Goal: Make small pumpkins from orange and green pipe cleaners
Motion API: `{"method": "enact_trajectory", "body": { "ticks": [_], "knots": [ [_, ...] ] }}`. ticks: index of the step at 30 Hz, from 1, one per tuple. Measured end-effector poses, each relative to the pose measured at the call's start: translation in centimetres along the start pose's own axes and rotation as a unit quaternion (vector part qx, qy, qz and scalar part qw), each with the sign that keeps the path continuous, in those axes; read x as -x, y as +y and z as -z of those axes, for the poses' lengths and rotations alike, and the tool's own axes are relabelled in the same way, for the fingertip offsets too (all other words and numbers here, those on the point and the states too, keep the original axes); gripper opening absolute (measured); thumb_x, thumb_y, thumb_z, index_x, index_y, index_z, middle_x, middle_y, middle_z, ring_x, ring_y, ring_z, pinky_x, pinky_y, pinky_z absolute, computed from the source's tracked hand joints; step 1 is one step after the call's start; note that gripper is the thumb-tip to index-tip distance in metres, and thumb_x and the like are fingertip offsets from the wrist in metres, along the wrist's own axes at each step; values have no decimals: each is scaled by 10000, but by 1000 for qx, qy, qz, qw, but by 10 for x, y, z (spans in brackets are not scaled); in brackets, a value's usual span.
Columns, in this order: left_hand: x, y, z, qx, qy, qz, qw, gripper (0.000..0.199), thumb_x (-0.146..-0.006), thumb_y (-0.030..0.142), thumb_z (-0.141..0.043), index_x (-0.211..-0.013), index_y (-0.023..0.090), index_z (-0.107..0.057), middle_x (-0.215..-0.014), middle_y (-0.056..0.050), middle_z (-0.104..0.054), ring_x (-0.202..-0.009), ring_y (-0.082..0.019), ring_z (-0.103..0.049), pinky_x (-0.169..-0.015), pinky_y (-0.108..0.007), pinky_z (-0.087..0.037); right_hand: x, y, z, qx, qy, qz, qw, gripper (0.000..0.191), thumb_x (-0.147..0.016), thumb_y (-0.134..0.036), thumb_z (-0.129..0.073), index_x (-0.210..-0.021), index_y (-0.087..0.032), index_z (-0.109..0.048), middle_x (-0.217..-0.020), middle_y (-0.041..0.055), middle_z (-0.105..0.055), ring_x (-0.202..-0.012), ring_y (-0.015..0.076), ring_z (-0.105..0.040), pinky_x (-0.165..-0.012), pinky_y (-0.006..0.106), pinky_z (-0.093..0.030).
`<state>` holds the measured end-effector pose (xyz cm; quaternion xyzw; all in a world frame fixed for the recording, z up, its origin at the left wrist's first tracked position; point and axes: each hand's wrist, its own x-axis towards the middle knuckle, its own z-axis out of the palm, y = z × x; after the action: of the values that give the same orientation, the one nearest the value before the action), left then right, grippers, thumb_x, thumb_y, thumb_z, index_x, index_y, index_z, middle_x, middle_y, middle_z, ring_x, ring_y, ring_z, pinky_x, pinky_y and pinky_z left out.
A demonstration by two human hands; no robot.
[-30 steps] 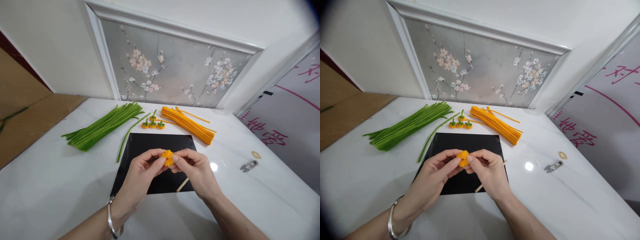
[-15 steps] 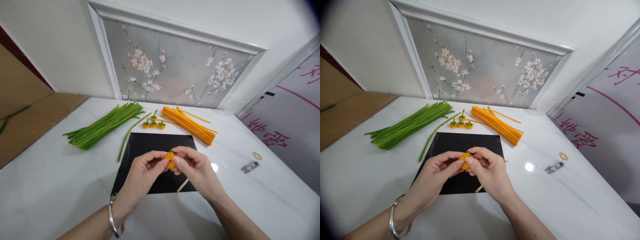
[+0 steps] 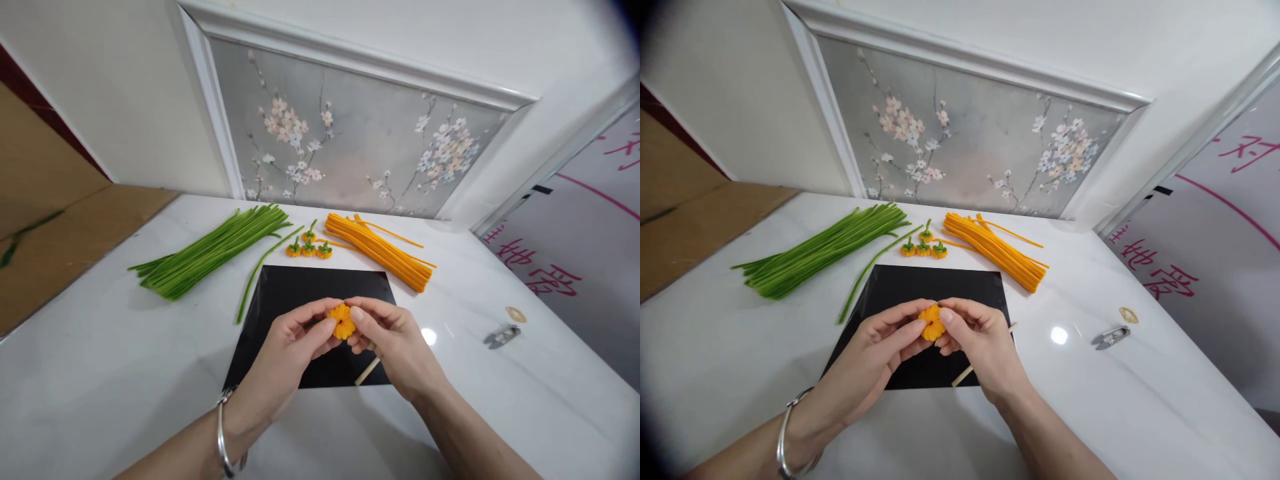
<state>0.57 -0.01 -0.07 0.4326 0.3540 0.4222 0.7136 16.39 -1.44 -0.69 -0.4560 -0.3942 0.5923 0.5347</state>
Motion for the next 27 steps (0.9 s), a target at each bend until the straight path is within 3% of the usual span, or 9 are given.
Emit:
{"method": "enact_trajectory", "body": {
  "ticks": [3,6,10,14,17,19,23,27],
  "knots": [
    [-1,-1,3,-34,-16,-14,999,255,-839,282,-658,-1089,249,-698,-1085,-31,-679,-981,-169,-640,-879,-280,-540,1,-3,3,23,-7,1,1000,334,-823,-454,-671,-1006,-177,-705,-686,-2,-666,-594,87,-625,-551,182,-538],
    [-3,-4,6,-109,-22,-76,991,374,-769,210,-718,-1136,264,-677,-1138,-33,-628,-1010,-187,-628,-900,-301,-531,2,-5,4,55,-14,9,998,344,-843,-465,-638,-986,-157,-698,-680,1,-651,-593,88,-619,-557,190,-543],
    [-6,-5,9,-181,-9,-126,975,364,-780,167,-677,-1131,262,-679,-1162,-41,-583,-1033,-195,-616,-888,-300,-537,2,-5,7,118,-37,38,992,336,-857,-409,-620,-1083,-162,-655,-678,-3,-639,-584,102,-612,-559,222,-555],
    [-7,-2,11,-197,-32,-125,972,336,-818,181,-642,-1147,240,-671,-1145,-47,-644,-1071,-208,-612,-952,-335,-504,2,-3,13,263,-45,168,949,413,-794,-211,-676,-1202,-256,-628,-889,14,-643,-723,129,-630,-668,265,-571],
    [-7,0,12,-187,-37,-102,976,355,-823,197,-639,-1176,231,-655,-1128,-37,-676,-1064,-204,-621,-953,-334,-506,1,-1,13,360,-16,271,892,345,-816,-142,-636,-1136,-261,-681,-970,39,-659,-804,151,-642,-763,285,-563],
    [-6,0,13,-194,-33,-96,976,372,-814,205,-651,-1185,228,-650,-1150,-32,-674,-1072,-201,-618,-959,-325,-501,1,1,11,380,2,312,871,278,-837,-135,-614,-1078,-235,-710,-977,55,-681,-838,166,-654,-779,284,-562],
    [-6,-3,13,-242,-29,-103,964,353,-817,234,-655,-1170,235,-660,-1084,-21,-683,-1012,-185,-629,-900,-287,-520,1,4,8,378,23,348,857,223,-864,-127,-585,-1005,-206,-737,-918,60,-700,-802,157,-668,-729,248,-567],
    [-5,-5,13,-293,-12,-122,948,360,-830,250,-634,-1190,246,-647,-1050,-21,-675,-935,-175,-642,-796,-264,-547,2,2,10,361,13,335,870,213,-844,-128,-614,-994,-219,-735,-919,48,-697,-810,157,-665,-743,250,-562]
  ]
}}
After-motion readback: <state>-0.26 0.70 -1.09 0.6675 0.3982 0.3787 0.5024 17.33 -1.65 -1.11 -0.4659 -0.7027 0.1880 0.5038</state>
